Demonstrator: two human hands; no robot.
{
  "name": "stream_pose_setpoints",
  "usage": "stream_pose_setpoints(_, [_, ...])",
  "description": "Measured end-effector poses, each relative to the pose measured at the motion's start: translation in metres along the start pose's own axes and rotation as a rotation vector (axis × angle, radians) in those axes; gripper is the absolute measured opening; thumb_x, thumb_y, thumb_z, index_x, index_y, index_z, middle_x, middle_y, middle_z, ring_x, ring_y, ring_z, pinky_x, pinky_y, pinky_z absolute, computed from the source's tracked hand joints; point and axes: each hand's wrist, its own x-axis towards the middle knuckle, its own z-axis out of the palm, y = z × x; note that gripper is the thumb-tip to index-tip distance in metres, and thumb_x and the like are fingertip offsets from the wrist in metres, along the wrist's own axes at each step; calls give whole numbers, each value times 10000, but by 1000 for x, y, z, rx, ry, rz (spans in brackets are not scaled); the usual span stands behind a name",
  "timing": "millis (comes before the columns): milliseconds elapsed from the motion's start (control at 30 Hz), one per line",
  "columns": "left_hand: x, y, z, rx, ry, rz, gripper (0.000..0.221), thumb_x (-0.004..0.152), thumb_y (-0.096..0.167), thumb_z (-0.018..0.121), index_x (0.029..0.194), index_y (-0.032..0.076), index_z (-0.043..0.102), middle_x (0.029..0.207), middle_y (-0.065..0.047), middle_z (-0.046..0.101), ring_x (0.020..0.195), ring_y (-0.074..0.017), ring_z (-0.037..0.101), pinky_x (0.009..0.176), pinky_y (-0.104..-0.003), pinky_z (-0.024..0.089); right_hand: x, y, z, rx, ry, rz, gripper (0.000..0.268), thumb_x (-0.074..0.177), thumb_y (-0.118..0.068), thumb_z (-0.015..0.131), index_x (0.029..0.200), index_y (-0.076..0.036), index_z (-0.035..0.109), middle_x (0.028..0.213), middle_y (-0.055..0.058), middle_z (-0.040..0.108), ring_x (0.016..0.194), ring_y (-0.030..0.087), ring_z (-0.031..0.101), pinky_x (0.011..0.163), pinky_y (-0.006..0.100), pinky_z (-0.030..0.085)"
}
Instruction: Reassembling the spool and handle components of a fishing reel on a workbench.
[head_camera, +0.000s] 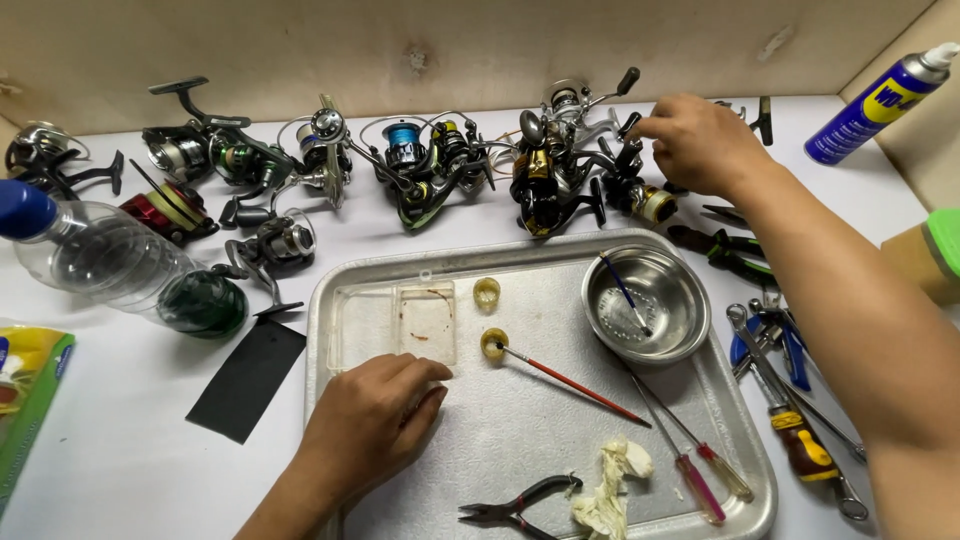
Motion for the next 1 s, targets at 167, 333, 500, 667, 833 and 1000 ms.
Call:
stream_pose_setpoints(167, [-2,-2,1,8,-5,-6,129,908,183,658,1020,134,702,859,-27,750,703,-239,707,505,-389,544,0,-45,-65,586,-193,373,470,804,7,568,1160,-222,771,1003,43,652,892,212,574,760,364,448])
stream_pose_setpoints(333, [-1,0,2,8,-33,-27,137,911,193,662,1031,139,704,844,-21,750,675,-232,698,492,-393,545,-5,-79,-89,1023,-516,546,512,847,28,712,1339,-88,627,1044,93,664,1008,200,638,874,334,497])
stream_pose_setpoints(500, [-2,1,1,12,-24,-51,146,908,198,660,1037,152,712,838,-21,748,698,-233,704,497,-394,547,-3,-88,-81,1009,-369,623,165,933,-203,792,953,-99,665,866,20,629,818,139,543,702,274,372])
stream_pose_setpoints(667, [-2,-1,1,8,-14,-39,137,911,199,657,1028,149,707,835,-24,743,692,-240,702,501,-400,542,-6,-79,-96,1085,-366,683,243,902,-28,736,1145,-25,734,1003,99,740,857,188,654,728,294,500])
stream_pose_setpoints(833, [-2,-1,1,9,-29,-21,151,918,192,652,1047,134,704,864,-35,752,706,-238,709,508,-391,558,-12,-48,-84,1061,-387,796,210,927,-53,721,1134,-90,718,932,79,695,839,174,573,730,326,390])
stream_pose_setpoints(1000, [-2,2,0,1,-78,-85,337,910,194,628,1244,152,641,912,-61,772,761,-274,731,588,-442,575,-24,-35,-82,1140,-264,928,233,1116,-360,593,1021,-150,560,804,5,497,691,113,441,580,255,347])
